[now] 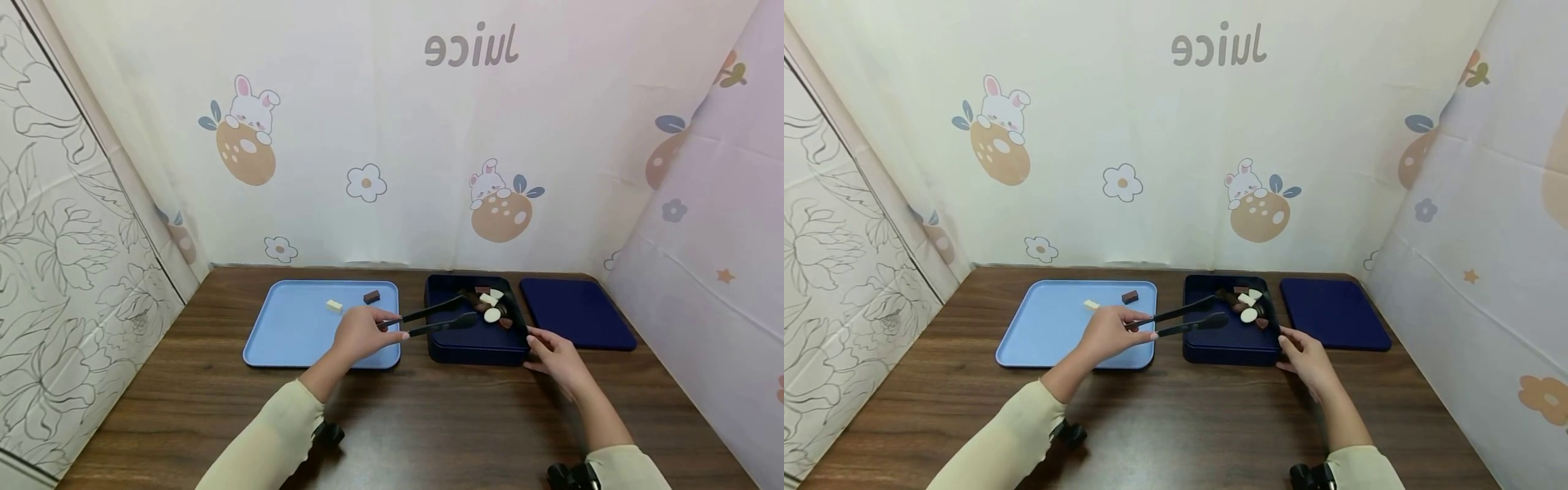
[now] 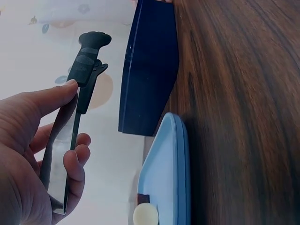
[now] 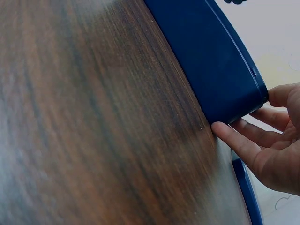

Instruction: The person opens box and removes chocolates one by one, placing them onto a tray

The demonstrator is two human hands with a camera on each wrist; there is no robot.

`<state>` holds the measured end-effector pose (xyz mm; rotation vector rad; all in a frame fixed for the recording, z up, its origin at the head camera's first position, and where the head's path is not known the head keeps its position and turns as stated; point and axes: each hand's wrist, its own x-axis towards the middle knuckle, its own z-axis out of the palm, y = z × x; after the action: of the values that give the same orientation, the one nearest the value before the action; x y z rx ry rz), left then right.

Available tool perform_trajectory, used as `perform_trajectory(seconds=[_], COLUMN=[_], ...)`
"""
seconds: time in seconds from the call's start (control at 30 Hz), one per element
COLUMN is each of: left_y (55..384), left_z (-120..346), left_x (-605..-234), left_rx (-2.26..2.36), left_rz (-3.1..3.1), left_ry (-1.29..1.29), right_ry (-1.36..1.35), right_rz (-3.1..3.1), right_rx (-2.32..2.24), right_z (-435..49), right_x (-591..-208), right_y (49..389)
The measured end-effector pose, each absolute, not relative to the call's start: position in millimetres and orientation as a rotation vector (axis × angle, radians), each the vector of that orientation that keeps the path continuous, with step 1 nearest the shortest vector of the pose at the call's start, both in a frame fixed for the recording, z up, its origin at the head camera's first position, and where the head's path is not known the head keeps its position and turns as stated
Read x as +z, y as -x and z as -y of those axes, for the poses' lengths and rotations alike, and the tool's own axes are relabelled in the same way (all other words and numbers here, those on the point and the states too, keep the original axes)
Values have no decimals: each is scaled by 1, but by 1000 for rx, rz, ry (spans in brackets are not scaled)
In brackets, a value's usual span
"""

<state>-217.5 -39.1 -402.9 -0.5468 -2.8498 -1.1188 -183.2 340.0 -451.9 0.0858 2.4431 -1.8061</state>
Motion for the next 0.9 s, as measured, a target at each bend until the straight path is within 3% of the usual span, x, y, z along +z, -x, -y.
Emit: perform_trajectory(seconds=[0.9], left_y=[254], left_z=[-6], left_x=[-397], left_rx=[-853], left_rz=[3027], left_ry=[460], right_ry=[-96], right_rz=[-2438], right_rx=[-1831], right_z=[-336], right_x=[-448], right_y=[187])
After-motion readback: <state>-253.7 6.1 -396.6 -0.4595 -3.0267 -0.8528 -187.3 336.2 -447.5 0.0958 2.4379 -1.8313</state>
